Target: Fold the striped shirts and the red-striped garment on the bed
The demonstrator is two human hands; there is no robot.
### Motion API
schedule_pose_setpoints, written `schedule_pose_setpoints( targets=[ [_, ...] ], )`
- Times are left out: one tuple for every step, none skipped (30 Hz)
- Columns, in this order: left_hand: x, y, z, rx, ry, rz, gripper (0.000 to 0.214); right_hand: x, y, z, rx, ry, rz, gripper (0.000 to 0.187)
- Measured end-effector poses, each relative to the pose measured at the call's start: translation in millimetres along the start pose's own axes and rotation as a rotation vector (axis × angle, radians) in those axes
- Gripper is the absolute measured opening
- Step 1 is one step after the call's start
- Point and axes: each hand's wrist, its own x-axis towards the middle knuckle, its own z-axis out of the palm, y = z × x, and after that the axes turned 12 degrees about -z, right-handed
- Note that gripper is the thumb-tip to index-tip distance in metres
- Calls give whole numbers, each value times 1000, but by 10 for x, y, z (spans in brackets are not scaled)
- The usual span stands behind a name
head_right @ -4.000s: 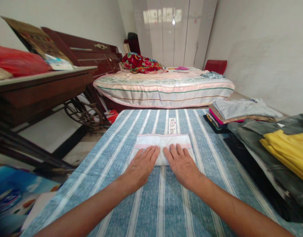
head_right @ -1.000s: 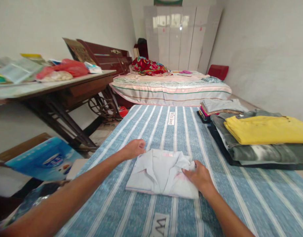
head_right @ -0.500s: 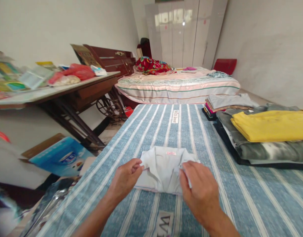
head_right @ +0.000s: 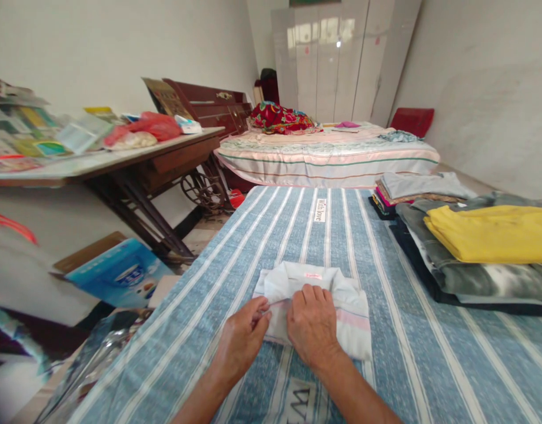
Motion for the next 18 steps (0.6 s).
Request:
schedule_pose_setpoints(
  targets=[
    [-3,-26,12,-8,4,-1,24,-19,19,-8,11,1,0,18],
    [1,-43,18,-16,6,-7,22,-35,30,-15,29,2,-12,19],
    [14,-49,15,-26,6,-18,21,-47,34,-19,51,8,-29,19],
    [36,-44,4,-42,4,-33,19,-57,35,-20,76,12,-45,20],
    [69,-28,-15,-62,4,-54,18,-65,32,-16,100,19,-52,20],
    [111,-4,-41,-80,1,-80,18,-72,30,-10,122,24,-46,20],
    [162,26,-71,-86,-5,-107,20,-78,28,-2,140,28,-30,19],
    [220,60,-103,-71,-12,-134,22,-82,29,7,151,31,-14,17],
    [281,94,-136,-31,-17,-156,24,-83,31,16,155,29,-4,16],
    [343,127,-166,30,-22,-169,25,-78,33,24,151,23,-2,18],
    [404,157,-192,103,-25,-170,24,-66,35,31,139,10,-8,22],
    [461,181,-211,175,-25,-160,23,-47,35,36,121,-10,-20,26],
    [515,199,-224,237,-23,-143,23,-22,33,41,102,-34,-34,30],
    [564,210,-230,288,-27,-121,23,7,30,46,83,-61,-49,31],
    [609,214,-229,328,-35,-97,25,38,26,52,66,-87,-65,29],
    [651,212,-223,360,-38,-81,27,66,23,61,52,-107,-81,24],
    [689,204,-215,387,-36,-74,29,88,21,72,40,-121,-93,19],
    [723,192,-205,416,-33,-71,30,101,22,85,31,-129,-102,14]
  ],
)
